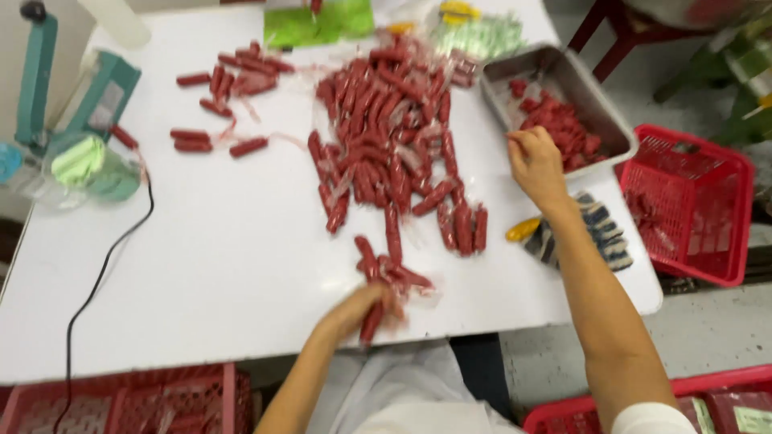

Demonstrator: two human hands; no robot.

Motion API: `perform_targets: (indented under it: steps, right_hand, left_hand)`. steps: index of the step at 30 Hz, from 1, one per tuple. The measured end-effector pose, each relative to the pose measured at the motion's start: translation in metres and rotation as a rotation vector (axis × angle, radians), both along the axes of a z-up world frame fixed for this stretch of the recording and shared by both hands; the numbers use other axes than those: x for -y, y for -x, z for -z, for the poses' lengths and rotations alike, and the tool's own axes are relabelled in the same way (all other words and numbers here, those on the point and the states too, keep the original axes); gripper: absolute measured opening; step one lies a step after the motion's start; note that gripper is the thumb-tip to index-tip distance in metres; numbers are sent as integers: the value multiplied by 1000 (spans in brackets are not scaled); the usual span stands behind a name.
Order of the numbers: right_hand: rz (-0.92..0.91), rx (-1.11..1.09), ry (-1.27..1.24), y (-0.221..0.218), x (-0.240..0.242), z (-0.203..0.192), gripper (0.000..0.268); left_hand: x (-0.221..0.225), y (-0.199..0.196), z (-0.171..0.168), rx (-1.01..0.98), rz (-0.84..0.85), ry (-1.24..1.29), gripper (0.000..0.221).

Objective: The person ties individual links on a long string of raw sausages by hand. They repeatedly pick up a sausage link, twist the casing to form a knot, and place the tied sausage into a red basket. The process is continuous throughout the video.

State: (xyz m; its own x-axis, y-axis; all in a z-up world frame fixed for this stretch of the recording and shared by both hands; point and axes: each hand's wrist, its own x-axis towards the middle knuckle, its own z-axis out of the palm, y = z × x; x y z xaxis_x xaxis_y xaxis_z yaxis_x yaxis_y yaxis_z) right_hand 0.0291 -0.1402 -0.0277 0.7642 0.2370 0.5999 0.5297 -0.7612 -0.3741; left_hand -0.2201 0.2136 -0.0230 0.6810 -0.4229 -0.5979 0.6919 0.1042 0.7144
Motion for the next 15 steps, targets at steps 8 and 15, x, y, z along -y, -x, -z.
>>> perform_targets:
  steps: [8, 15]
  right_hand:
    - [-580, -193, -320, 134, -181, -89, 47]
    - [-637, -843, 348, 174, -189, -104, 28]
  left_hand:
    - [6, -94, 74, 325, -201, -249, 23]
    - [-38, -20, -1, 1115, 143, -1369, 12]
